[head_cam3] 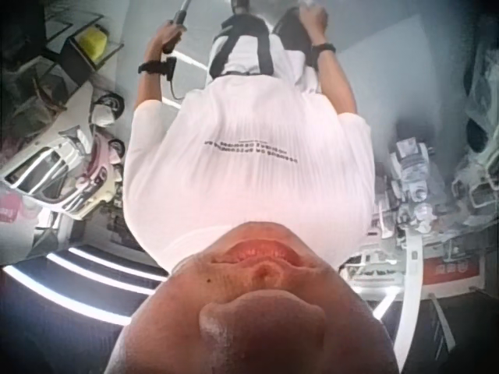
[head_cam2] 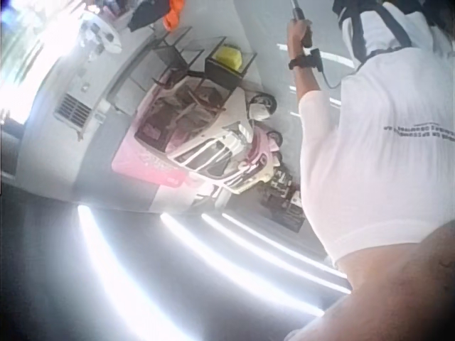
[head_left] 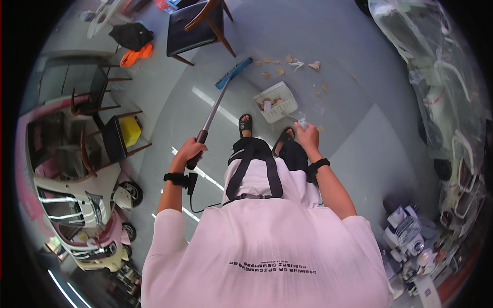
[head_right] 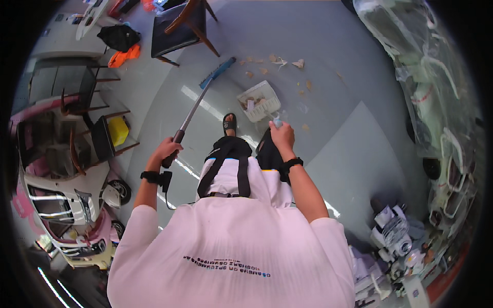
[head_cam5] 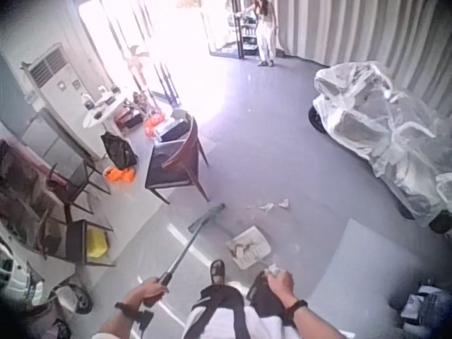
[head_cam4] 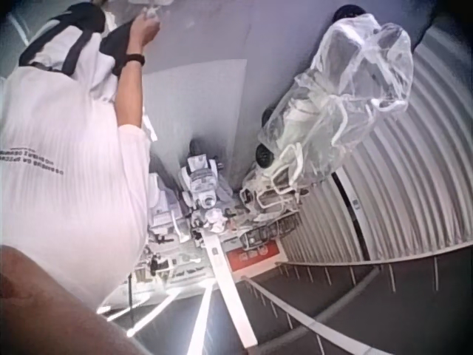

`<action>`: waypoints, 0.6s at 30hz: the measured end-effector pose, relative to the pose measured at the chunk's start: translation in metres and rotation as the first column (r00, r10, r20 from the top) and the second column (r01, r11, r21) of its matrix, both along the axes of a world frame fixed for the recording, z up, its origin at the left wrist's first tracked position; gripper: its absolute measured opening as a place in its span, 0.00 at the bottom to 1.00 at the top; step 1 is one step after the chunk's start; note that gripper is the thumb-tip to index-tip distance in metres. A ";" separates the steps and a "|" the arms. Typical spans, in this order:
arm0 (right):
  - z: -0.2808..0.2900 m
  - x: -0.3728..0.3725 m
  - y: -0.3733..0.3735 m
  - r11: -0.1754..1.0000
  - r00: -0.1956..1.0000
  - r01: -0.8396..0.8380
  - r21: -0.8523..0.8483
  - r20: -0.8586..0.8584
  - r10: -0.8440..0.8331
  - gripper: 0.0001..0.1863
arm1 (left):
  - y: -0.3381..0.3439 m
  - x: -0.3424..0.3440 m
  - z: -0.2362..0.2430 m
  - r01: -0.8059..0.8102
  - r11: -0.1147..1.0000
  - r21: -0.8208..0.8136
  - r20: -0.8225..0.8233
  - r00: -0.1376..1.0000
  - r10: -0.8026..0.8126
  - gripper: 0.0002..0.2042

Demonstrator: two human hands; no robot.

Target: Sweeping wood shavings and debris from a showroom floor into a hand-held dustpan.

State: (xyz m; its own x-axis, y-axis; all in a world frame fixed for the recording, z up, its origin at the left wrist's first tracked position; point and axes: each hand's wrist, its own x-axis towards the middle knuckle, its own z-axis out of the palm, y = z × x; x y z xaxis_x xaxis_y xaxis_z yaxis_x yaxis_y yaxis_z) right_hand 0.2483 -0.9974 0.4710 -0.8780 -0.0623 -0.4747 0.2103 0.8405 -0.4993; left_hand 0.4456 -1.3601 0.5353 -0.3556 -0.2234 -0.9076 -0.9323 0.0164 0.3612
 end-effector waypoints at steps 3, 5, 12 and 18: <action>-0.014 0.007 -0.003 0.997 0.998 0.057 0.043 -0.008 -0.057 0.21 | -0.012 -0.031 -0.033 0.129 0.991 -0.033 -0.009 0.992 -0.130 0.12; -0.015 0.013 -0.014 0.988 0.997 0.059 0.144 0.037 -0.065 0.22 | -0.021 -0.038 -0.050 0.165 0.986 -0.031 -0.008 0.986 -0.166 0.13; -0.027 0.020 -0.041 0.950 0.988 0.120 0.287 0.062 -0.143 0.23 | -0.024 -0.060 -0.079 0.403 0.913 -0.061 0.008 0.915 -0.403 0.19; -0.030 0.018 -0.059 0.916 0.986 0.127 0.381 0.050 -0.157 0.22 | -0.047 -0.017 -0.083 0.782 0.599 -0.170 0.011 0.610 -0.793 0.24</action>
